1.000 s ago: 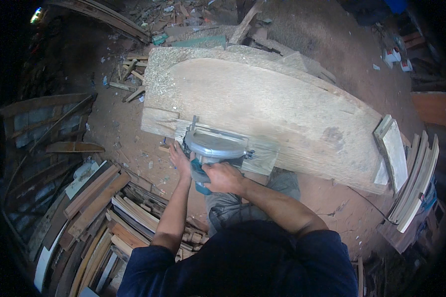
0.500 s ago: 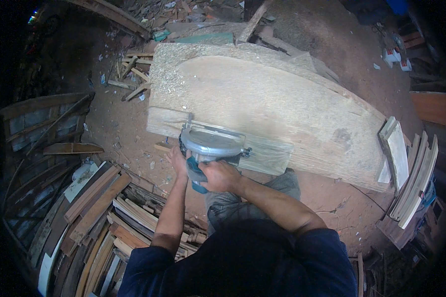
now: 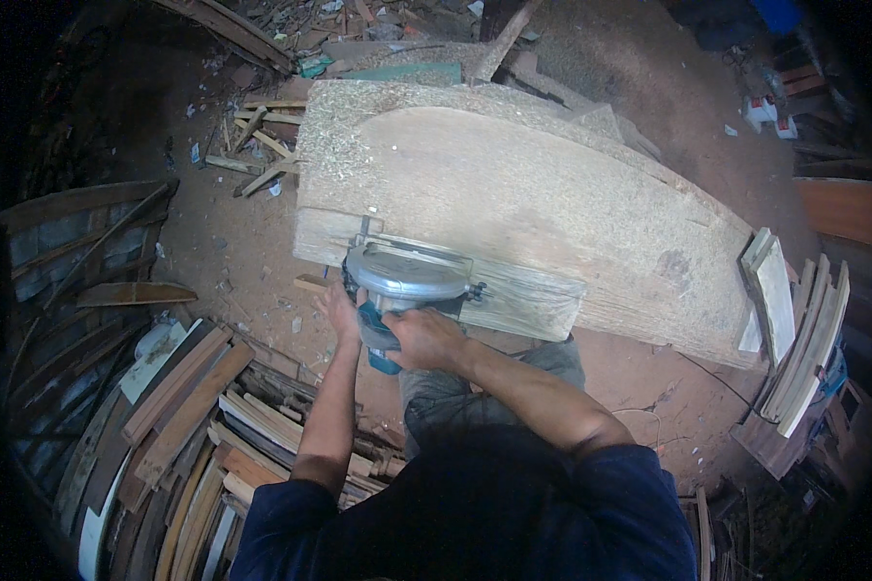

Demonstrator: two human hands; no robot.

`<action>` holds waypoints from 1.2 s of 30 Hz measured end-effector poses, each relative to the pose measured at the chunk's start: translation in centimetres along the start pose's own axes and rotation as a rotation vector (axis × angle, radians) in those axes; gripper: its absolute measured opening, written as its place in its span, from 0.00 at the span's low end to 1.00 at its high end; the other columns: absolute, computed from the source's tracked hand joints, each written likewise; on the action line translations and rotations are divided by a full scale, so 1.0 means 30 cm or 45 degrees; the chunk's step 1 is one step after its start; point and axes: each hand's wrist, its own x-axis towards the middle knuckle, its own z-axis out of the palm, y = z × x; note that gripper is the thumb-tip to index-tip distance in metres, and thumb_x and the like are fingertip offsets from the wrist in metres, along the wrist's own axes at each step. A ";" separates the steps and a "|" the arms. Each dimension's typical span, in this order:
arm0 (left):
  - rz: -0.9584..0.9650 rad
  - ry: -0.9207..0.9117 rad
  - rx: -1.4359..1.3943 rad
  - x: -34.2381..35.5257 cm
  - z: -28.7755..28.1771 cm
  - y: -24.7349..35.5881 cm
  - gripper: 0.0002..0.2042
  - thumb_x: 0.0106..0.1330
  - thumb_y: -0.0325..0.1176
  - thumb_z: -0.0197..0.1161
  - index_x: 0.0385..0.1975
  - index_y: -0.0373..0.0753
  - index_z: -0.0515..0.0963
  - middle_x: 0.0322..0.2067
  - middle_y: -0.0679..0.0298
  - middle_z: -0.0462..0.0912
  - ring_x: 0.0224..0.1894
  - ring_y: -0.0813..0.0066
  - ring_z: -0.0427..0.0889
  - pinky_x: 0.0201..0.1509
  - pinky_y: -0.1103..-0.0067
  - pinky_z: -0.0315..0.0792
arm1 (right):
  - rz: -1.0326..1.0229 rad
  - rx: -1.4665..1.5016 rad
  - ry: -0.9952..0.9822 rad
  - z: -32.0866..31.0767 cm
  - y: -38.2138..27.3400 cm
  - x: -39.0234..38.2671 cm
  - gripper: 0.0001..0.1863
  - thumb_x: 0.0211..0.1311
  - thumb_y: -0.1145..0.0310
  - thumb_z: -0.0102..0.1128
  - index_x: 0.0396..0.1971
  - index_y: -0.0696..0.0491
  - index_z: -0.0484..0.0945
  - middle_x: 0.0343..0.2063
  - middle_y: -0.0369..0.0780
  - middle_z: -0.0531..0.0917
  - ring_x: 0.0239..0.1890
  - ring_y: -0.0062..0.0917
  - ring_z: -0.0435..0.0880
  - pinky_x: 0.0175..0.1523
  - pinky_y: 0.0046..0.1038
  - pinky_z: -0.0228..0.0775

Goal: The person uses a circular saw to cut a piece of wood on a workbench. They position the wood, operate the saw to make a cut, and then move the cut piece aside. The process is repeated with different pieces of wood.

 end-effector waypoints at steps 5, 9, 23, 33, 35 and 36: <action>0.004 -0.024 0.034 0.028 -0.012 -0.040 0.27 0.65 0.50 0.63 0.51 0.30 0.75 0.46 0.48 0.79 0.61 0.51 0.70 0.74 0.47 0.40 | -0.029 -0.044 0.031 0.018 -0.020 0.037 0.26 0.53 0.57 0.68 0.46 0.60 0.76 0.34 0.55 0.84 0.40 0.51 0.85 0.50 0.46 0.76; 0.010 0.012 0.047 0.046 0.000 -0.086 0.27 0.65 0.51 0.62 0.50 0.30 0.75 0.47 0.47 0.79 0.60 0.50 0.70 0.73 0.47 0.41 | -0.056 -0.006 0.093 0.027 -0.039 0.055 0.26 0.54 0.57 0.68 0.46 0.60 0.77 0.33 0.55 0.84 0.39 0.51 0.85 0.49 0.47 0.76; -0.076 -0.179 0.061 0.114 -0.087 -0.156 0.32 0.67 0.55 0.59 0.58 0.30 0.72 0.55 0.44 0.76 0.64 0.47 0.67 0.73 0.48 0.44 | -0.021 -0.085 0.062 0.049 -0.095 0.147 0.28 0.53 0.56 0.69 0.49 0.58 0.78 0.35 0.55 0.84 0.41 0.50 0.84 0.51 0.46 0.76; -0.852 0.817 -1.141 -0.322 -0.024 -0.157 0.23 0.72 0.44 0.58 0.53 0.27 0.74 0.44 0.49 0.80 0.50 0.59 0.77 0.58 0.67 0.69 | -0.033 0.013 0.314 -0.204 -0.072 -0.467 0.30 0.48 0.57 0.73 0.52 0.54 0.81 0.42 0.53 0.85 0.45 0.47 0.85 0.52 0.39 0.77; -0.781 0.554 -1.146 -0.465 0.091 0.041 0.21 0.73 0.44 0.57 0.46 0.28 0.77 0.39 0.55 0.82 0.41 0.69 0.78 0.50 0.70 0.73 | 0.119 0.065 0.408 -0.300 -0.030 -0.658 0.27 0.48 0.63 0.72 0.49 0.58 0.81 0.39 0.52 0.87 0.42 0.42 0.87 0.50 0.35 0.77; -0.798 0.416 -1.298 -0.483 0.036 0.233 0.20 0.74 0.44 0.56 0.43 0.29 0.78 0.39 0.57 0.83 0.40 0.72 0.78 0.49 0.72 0.73 | 0.215 0.145 0.444 -0.376 -0.035 -0.736 0.27 0.48 0.64 0.71 0.50 0.60 0.81 0.39 0.49 0.87 0.42 0.38 0.86 0.50 0.34 0.77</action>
